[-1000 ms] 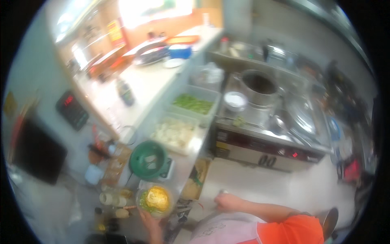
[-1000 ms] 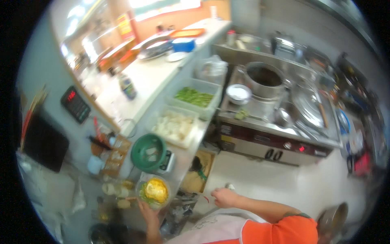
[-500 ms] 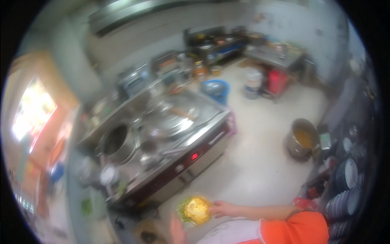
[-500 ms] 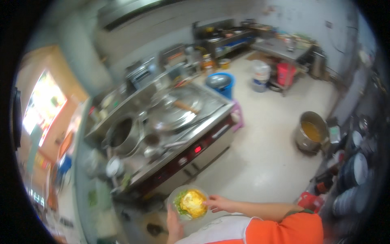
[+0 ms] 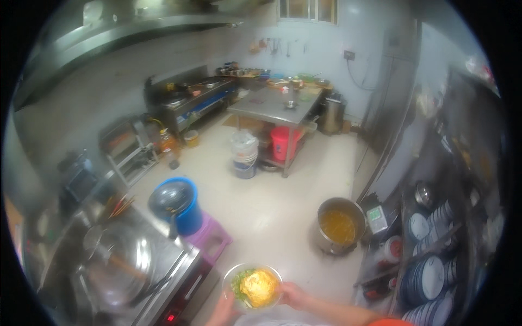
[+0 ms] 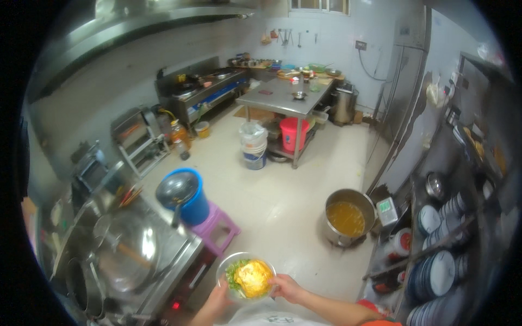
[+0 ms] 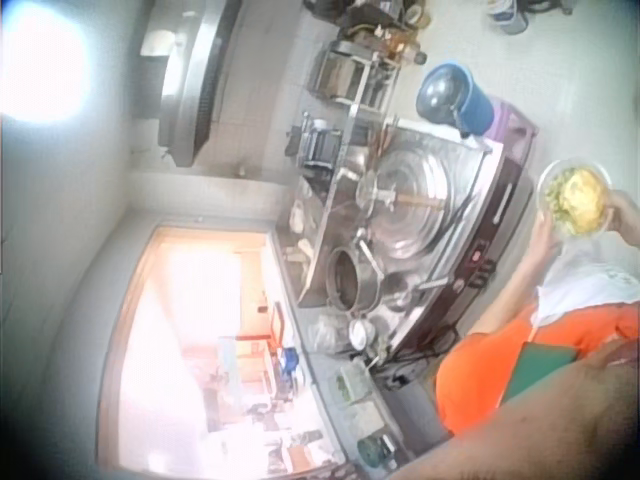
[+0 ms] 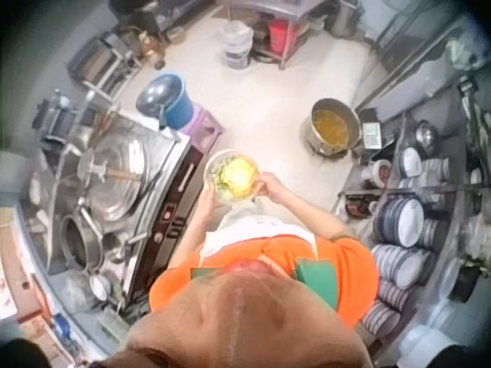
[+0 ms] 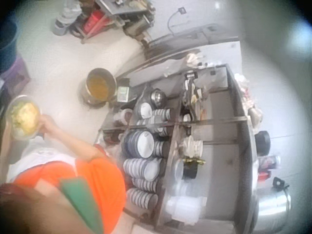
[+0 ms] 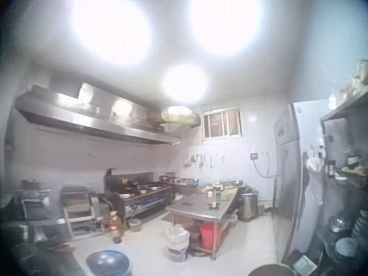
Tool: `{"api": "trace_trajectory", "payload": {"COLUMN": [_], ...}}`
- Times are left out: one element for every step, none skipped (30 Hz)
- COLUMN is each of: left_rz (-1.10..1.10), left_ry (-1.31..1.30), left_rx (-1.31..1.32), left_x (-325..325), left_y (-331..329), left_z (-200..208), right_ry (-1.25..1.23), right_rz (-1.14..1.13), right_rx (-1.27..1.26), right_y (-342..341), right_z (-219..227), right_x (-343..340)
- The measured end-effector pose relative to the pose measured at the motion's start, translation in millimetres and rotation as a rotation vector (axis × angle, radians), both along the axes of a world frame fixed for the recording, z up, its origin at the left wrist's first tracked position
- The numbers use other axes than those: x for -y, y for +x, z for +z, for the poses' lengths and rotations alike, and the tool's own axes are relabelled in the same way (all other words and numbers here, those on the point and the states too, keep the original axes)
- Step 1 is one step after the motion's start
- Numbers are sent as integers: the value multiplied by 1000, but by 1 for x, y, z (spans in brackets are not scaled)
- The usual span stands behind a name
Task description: The person assembles a dish by placing chopped vegetables and other ingredients into a bowl. They retrieve items from containers and a refrigerator, then combine them on a stainless steel countertop.
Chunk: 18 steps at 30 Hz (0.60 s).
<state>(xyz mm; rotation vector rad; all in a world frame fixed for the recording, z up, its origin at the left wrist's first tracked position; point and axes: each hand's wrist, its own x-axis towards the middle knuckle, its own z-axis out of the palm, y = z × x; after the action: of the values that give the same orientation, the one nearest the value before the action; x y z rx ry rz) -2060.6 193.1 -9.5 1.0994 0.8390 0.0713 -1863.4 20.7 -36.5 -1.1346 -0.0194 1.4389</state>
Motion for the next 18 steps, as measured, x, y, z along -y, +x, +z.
{"api": "trace_trajectory", "payload": {"left_rz": [-40,-116,-195,-274,-356,-440,-513,-603,-689,-775,-784,-783,-770,-718,-648,-577,-511,-441], "left_ry": [-64,-63,-61,-65,-75,-87,-68,-64,-62,-59,-58,-59,-59,9,61,103,238,376], "left_rx": [58,40,24,37,30,25,0,0,0,10,-1,-10,-19,-49,-94,-143,-285,-452], "left_x": [-19,-33,-47,-55,-62,-66,-72,-83,-90,-102,-115,-127,-140,-159,-186,-208,-228,-252], "left_y": [36,72,112,164,208,257,300,340,382,424,461,496,530,559,580,590,600,598], "left_z": [-10,-14,-18,-20,-24,-32,-27,-20,-12,-5,-5,-5,-7,-27,-66,-100,-120,-136], "right_ry": [-17,-43,-69,-89,-76,-64,-20,28,75,125,125,124,122,118,66,6,-28,-210], "right_rz": [-36,-89,-144,-228,-316,-405,-483,-546,-606,-665,-728,-782,-824,-827,-807,-782,-747,-649], "right_rx": [41,56,70,53,23,-6,-52,-91,-128,-155,-164,-174,-184,-126,-84,-42,30,21], "right_y": [35,61,86,120,144,173,204,232,258,290,321,353,388,419,448,480,526,562], "right_z": [-7,-15,-21,-21,-30,-42,-48,-41,-30,-19,-23,-28,-36,-53,-63,-62,-57,-60], "right_x": [-9,-10,-12,-11,-7,3,4,-1,-2,-6,-9,-14,-23,-33,-46,-61,-80,-99]}}
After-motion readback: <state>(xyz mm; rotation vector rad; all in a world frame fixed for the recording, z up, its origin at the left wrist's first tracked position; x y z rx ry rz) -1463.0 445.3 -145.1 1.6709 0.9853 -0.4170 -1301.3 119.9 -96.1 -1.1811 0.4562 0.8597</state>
